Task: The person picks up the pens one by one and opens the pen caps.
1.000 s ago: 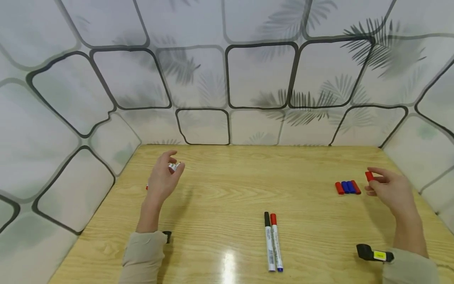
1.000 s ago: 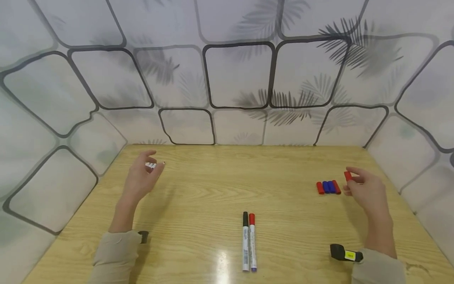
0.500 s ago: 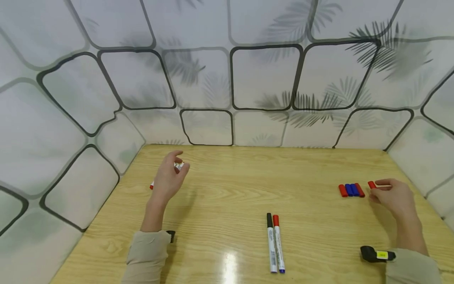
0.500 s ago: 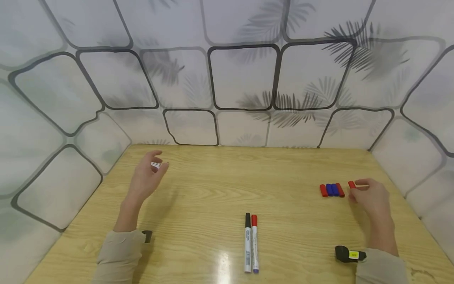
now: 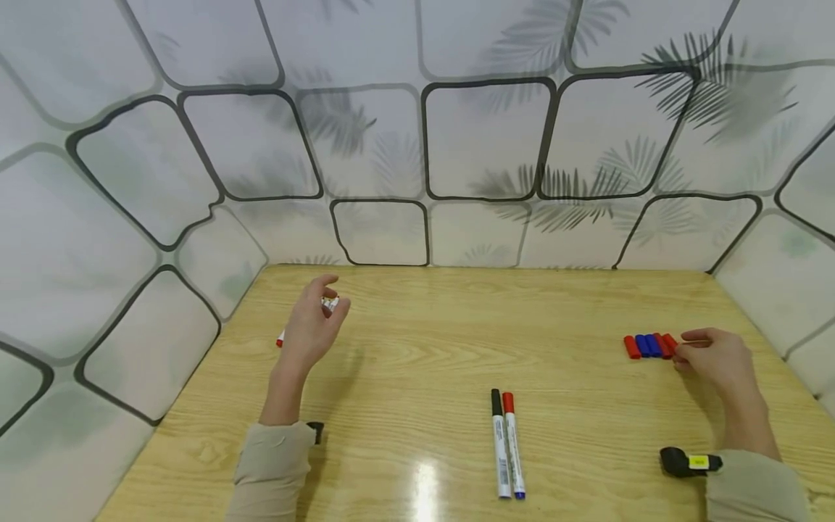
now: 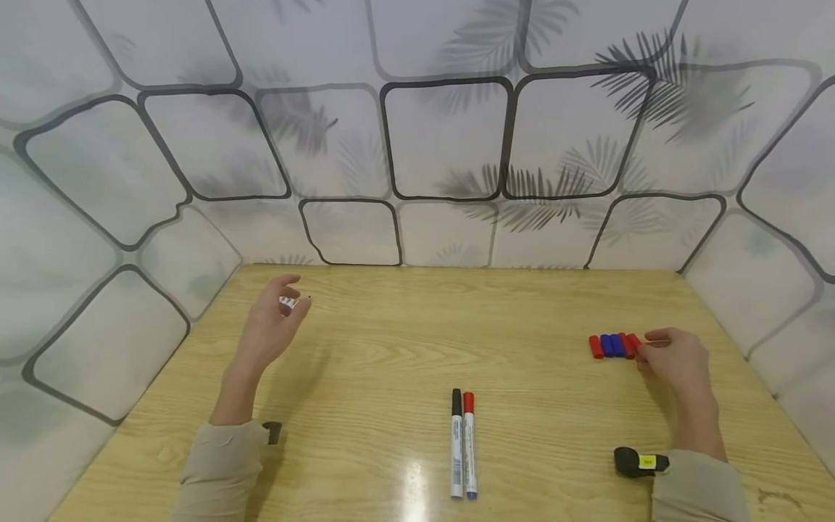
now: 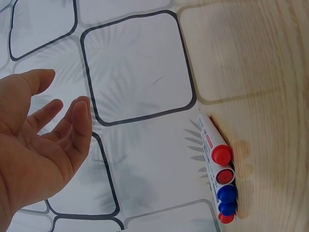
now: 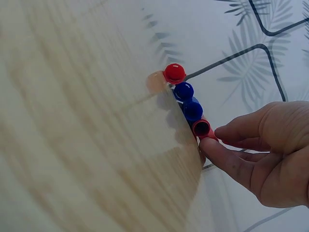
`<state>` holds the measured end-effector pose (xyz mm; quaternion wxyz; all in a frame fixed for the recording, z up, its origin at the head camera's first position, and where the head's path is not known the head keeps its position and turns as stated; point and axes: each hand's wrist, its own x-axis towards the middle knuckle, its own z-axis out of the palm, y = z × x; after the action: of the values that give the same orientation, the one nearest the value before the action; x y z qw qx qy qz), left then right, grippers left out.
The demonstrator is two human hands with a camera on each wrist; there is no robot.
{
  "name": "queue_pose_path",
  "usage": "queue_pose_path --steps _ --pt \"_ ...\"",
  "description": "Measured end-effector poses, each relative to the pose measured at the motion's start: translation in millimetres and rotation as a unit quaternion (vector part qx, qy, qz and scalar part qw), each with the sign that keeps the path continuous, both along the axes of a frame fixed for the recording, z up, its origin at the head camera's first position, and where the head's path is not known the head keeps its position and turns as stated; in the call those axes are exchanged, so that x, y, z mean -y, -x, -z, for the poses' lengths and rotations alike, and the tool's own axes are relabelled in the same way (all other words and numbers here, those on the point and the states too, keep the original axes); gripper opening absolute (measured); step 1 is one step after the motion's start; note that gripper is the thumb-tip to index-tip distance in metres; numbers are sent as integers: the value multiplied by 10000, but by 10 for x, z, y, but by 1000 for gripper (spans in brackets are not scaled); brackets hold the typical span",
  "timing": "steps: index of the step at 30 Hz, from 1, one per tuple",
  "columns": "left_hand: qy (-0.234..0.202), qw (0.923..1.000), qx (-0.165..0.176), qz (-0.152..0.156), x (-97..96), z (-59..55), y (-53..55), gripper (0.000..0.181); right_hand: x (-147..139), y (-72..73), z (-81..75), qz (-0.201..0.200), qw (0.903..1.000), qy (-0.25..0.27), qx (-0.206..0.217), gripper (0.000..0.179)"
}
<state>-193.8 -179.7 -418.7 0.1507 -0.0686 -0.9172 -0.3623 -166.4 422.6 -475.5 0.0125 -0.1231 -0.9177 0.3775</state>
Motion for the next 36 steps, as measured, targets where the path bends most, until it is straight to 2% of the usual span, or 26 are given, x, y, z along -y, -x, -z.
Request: queue_pose_path --steps 25,31,36 --pt "48 9999 59 89 11 16 16 47 3 10 65 -72 9993 361 -39 45" --pt "131 9998 92 80 -4 16 13 47 7 -17 36 -13 9991 421 55 47" --pt "180 9997 144 71 1 19 -2 48 13 -60 34 -158 9984 535 9 48"
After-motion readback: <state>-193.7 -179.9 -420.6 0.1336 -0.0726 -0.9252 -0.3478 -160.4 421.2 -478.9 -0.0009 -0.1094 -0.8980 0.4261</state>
